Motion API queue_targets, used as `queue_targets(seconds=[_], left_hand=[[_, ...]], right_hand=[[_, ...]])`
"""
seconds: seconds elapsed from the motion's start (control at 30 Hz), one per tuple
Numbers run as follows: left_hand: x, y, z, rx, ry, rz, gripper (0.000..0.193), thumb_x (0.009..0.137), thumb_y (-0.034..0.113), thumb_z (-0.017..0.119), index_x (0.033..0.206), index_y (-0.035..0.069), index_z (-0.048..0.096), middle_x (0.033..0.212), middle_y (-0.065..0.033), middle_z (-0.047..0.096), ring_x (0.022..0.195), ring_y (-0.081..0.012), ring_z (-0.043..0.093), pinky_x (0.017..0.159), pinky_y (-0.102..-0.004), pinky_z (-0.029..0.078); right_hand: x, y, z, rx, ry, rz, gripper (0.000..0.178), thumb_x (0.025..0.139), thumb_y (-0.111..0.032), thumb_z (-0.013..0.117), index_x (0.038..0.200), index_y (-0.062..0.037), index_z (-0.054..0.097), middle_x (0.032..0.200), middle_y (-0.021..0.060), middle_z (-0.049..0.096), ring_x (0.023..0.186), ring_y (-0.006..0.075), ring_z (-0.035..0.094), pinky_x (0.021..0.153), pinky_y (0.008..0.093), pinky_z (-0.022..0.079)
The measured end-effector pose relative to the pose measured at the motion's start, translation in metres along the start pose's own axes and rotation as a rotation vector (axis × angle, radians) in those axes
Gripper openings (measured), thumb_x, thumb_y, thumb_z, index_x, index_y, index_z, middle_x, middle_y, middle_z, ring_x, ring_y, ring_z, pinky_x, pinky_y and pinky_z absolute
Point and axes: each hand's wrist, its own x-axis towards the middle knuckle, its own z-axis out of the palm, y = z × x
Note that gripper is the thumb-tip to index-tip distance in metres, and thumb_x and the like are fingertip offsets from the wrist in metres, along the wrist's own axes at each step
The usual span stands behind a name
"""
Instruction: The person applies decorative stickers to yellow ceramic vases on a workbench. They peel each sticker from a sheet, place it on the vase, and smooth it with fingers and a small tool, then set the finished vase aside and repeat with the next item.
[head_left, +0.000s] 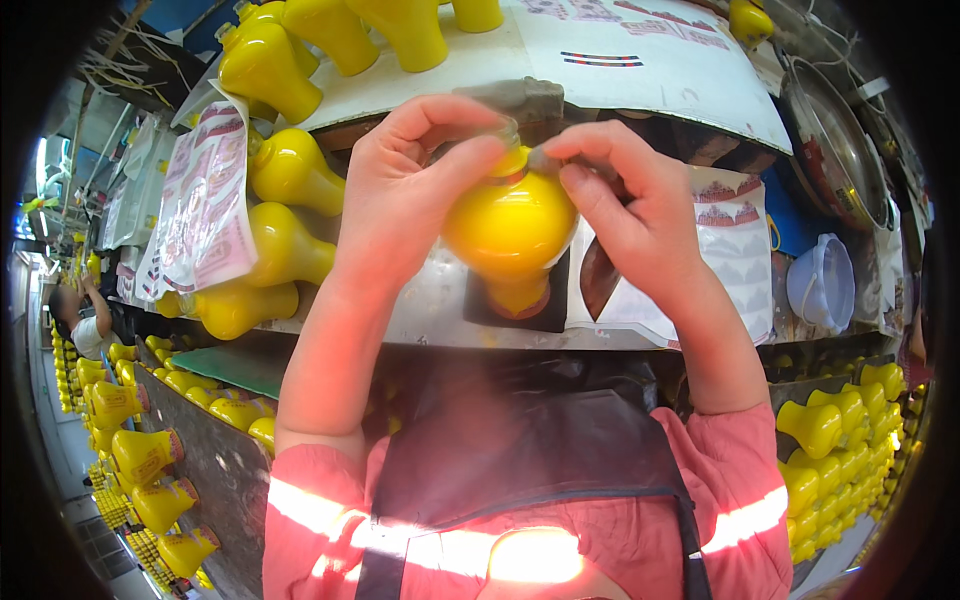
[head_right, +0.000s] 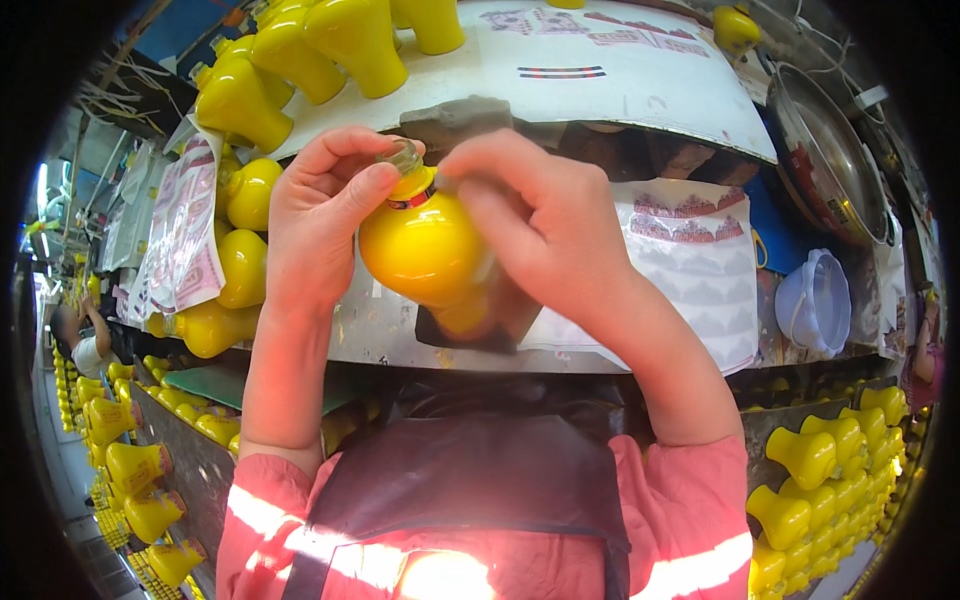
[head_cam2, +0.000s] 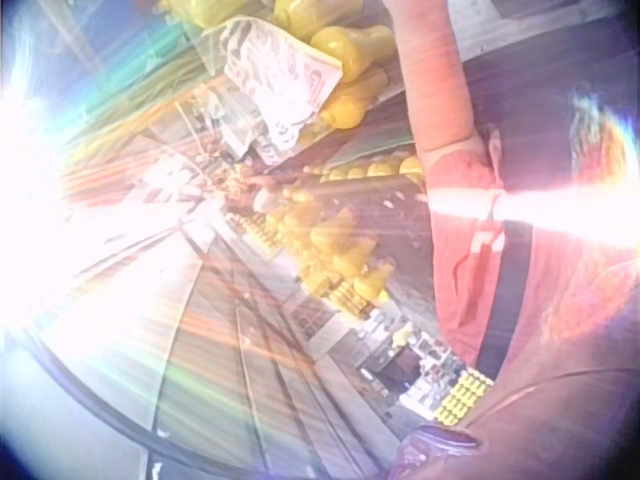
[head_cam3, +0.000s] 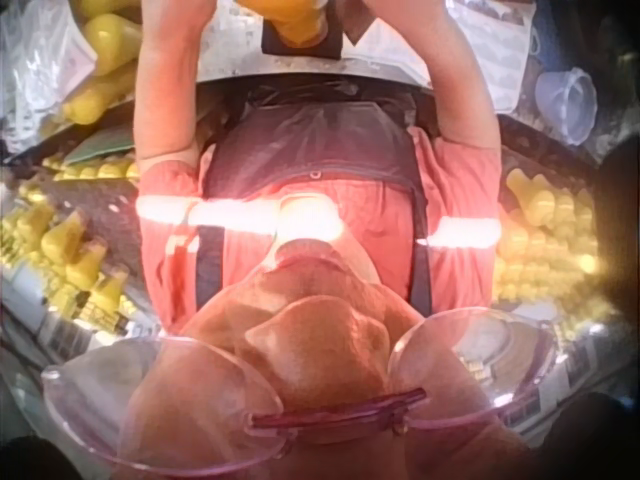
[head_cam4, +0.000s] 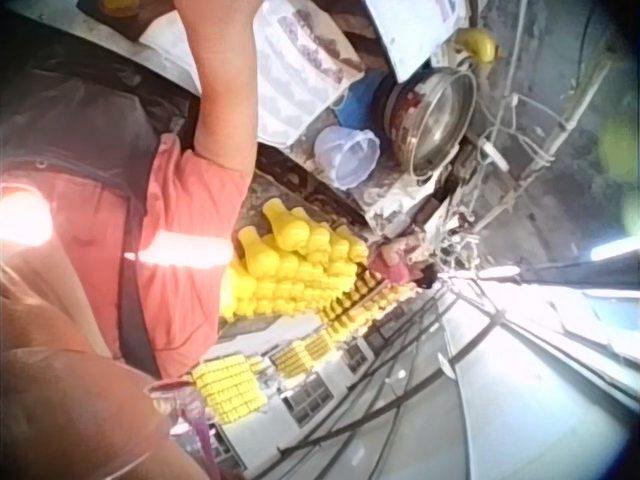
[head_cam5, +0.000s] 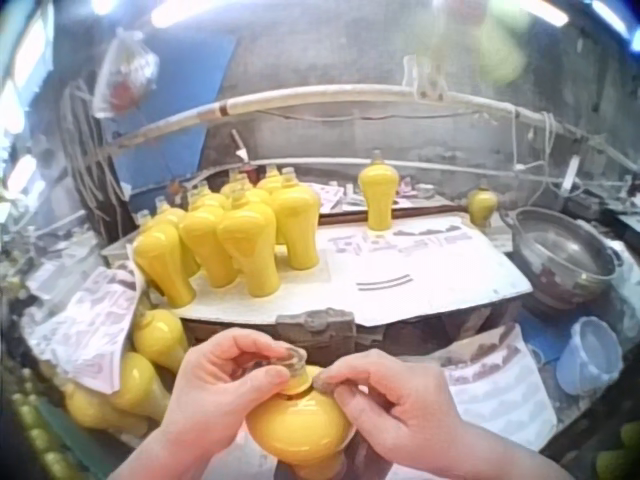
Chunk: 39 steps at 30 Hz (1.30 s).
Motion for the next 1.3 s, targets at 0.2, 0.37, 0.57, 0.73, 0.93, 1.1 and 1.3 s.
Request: queue_targets(seconds=[0.2, 0.37, 0.57, 0.73, 0.93, 1.1, 1.3], left_hand=[[-0.002, -0.003, 0.005, 0.002, 0.024, 0.034, 0.017, 0.094, 0.003, 0.069, 0.111, -0.001, 0.068, 0.107, -0.0064, 0.073, 0.095, -0.0113, 0.069, 0.085, -0.0263, 0.056], [-0.006, 0.000, 0.010, -0.109, 0.030, -0.001, 0.017, 0.091, 0.004, 0.071, 0.108, 0.000, 0.069, 0.107, -0.0048, 0.072, 0.093, -0.0094, 0.066, 0.084, -0.0251, 0.054], [-0.001, 0.008, 0.008, 0.189, 0.032, 0.036, 0.021, 0.085, 0.005, 0.077, 0.104, -0.001, 0.070, 0.102, -0.0057, 0.073, 0.093, -0.0090, 0.067, 0.083, -0.0246, 0.055], [-0.004, 0.008, 0.007, 0.035, 0.008, -0.007, 0.019, 0.088, 0.002, 0.074, 0.106, -0.001, 0.070, 0.103, -0.0059, 0.073, 0.094, -0.0099, 0.068, 0.087, -0.0250, 0.055], [-0.014, -0.002, 0.006, -0.095, -0.067, -0.069, 0.035, 0.094, 0.001, 0.067, 0.128, 0.003, 0.063, 0.120, -0.0071, 0.069, 0.108, -0.0126, 0.065, 0.095, -0.0275, 0.053], [-0.021, -0.012, 0.003, -0.010, -0.081, -0.040, 0.057, 0.095, 0.005, 0.065, 0.149, 0.003, 0.045, 0.140, -0.0188, 0.061, 0.128, -0.0234, 0.060, 0.111, -0.0379, 0.046], [-0.021, -0.021, 0.005, -0.055, -0.019, -0.022, 0.053, 0.093, 0.002, 0.065, 0.144, -0.001, 0.049, 0.137, -0.0185, 0.063, 0.128, -0.0240, 0.061, 0.112, -0.0377, 0.046]], right_hand=[[-0.006, -0.005, 0.003, -0.156, -0.075, -0.253, 0.020, 0.099, 0.001, 0.057, 0.116, -0.0049, 0.067, 0.093, 0.0066, 0.074, 0.055, 0.0098, 0.065, 0.051, 0.0222, 0.048], [-0.008, -0.003, -0.001, -0.039, 0.013, 0.033, 0.018, 0.094, -0.003, 0.063, 0.110, -0.0081, 0.069, 0.095, 0.0080, 0.072, 0.071, 0.0213, 0.069, 0.063, 0.0299, 0.052], [-0.015, -0.004, 0.002, -0.118, -0.057, -0.185, 0.019, 0.099, 0.001, 0.058, 0.114, -0.0047, 0.069, 0.103, 0.0034, 0.073, 0.072, 0.0064, 0.066, 0.066, 0.0212, 0.050], [-0.001, 0.008, -0.003, 0.029, -0.020, -0.071, 0.019, 0.098, -0.002, 0.060, 0.115, -0.0045, 0.068, 0.100, 0.0043, 0.073, 0.083, 0.0081, 0.066, 0.075, 0.0235, 0.051], [-0.004, 0.012, -0.009, 0.029, -0.063, 0.062, 0.020, 0.099, -0.003, 0.059, 0.118, -0.0029, 0.065, 0.099, 0.0000, 0.066, 0.086, 0.0045, 0.056, 0.076, 0.0210, 0.046], [-0.003, 0.005, -0.011, 0.122, -0.008, 0.075, 0.018, 0.097, -0.010, 0.063, 0.112, -0.0030, 0.068, 0.086, 0.0012, 0.071, 0.074, 0.0059, 0.061, 0.067, 0.0240, 0.049], [-0.006, -0.005, -0.005, -0.046, -0.025, 0.112, 0.017, 0.098, -0.010, 0.061, 0.113, -0.0043, 0.066, 0.080, -0.0005, 0.064, 0.065, 0.0039, 0.052, 0.060, 0.0232, 0.042]])
